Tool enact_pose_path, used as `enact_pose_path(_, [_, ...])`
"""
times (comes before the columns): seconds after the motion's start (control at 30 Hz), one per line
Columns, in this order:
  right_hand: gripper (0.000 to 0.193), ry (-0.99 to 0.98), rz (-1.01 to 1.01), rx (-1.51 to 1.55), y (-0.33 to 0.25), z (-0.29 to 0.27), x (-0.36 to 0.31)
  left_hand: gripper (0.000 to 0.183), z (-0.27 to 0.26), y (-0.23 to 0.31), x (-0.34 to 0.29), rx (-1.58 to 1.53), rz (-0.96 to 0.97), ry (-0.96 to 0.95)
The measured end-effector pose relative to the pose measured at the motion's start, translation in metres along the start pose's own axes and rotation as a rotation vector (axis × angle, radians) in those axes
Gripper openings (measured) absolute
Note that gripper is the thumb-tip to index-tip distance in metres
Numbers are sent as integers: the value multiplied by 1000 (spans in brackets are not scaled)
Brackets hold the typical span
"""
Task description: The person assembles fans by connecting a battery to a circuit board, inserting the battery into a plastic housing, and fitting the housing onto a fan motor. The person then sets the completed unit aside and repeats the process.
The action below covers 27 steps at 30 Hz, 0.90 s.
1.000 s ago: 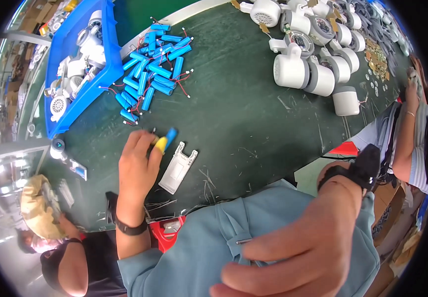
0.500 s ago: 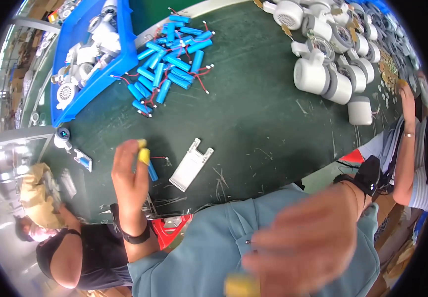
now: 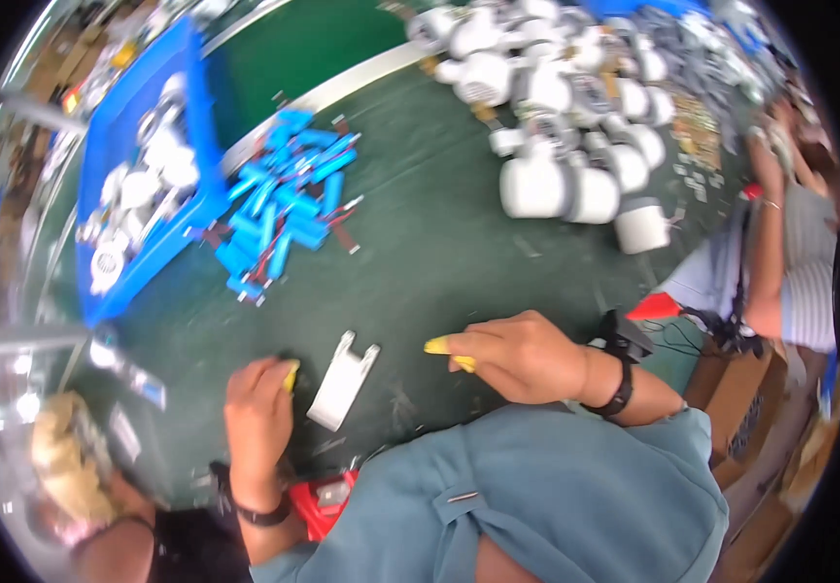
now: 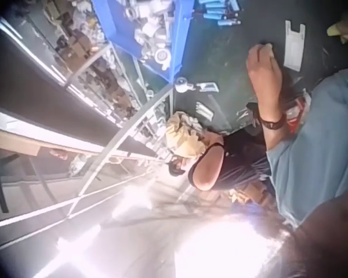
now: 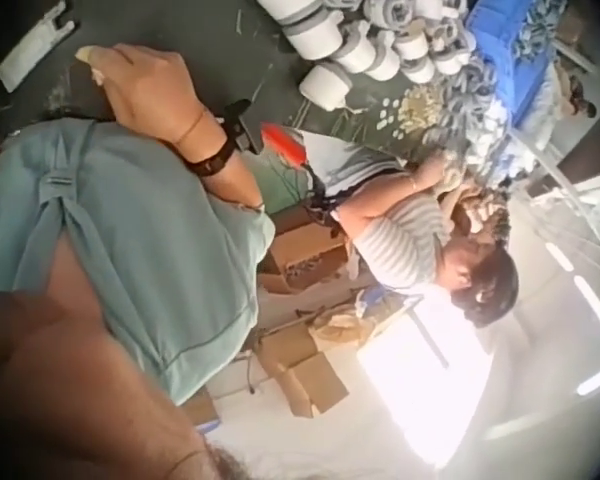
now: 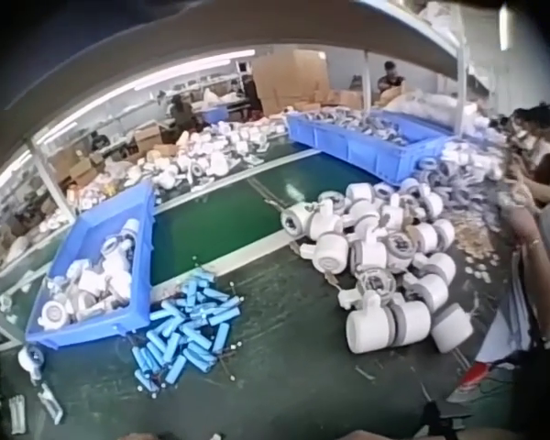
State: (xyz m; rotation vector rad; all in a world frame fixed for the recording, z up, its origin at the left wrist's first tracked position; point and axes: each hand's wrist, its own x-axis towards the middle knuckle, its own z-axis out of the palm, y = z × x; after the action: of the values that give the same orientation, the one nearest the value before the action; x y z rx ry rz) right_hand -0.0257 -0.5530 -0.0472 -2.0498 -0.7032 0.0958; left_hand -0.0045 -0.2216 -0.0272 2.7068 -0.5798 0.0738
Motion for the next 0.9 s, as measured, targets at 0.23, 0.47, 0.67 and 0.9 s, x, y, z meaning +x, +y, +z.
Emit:
enact_pose_path(0.23, [26, 763, 349, -337, 22, -28, -28, 22, 8, -14, -6, -128, -70, 79])
enact_pose_path(0.47, [41, 756, 227, -916, 32, -77, 28, 36, 12, -15, -8, -182, -45, 60])
enact_pose_path(0.67, [27, 581, 345, -1094, 62, -89, 84, 37, 18, -29, -17, -242, -20, 102])
enact_pose_path(0.9, [12, 267, 79, -788, 63, -66, 102, 16, 19, -24, -16, -365, -236, 185])
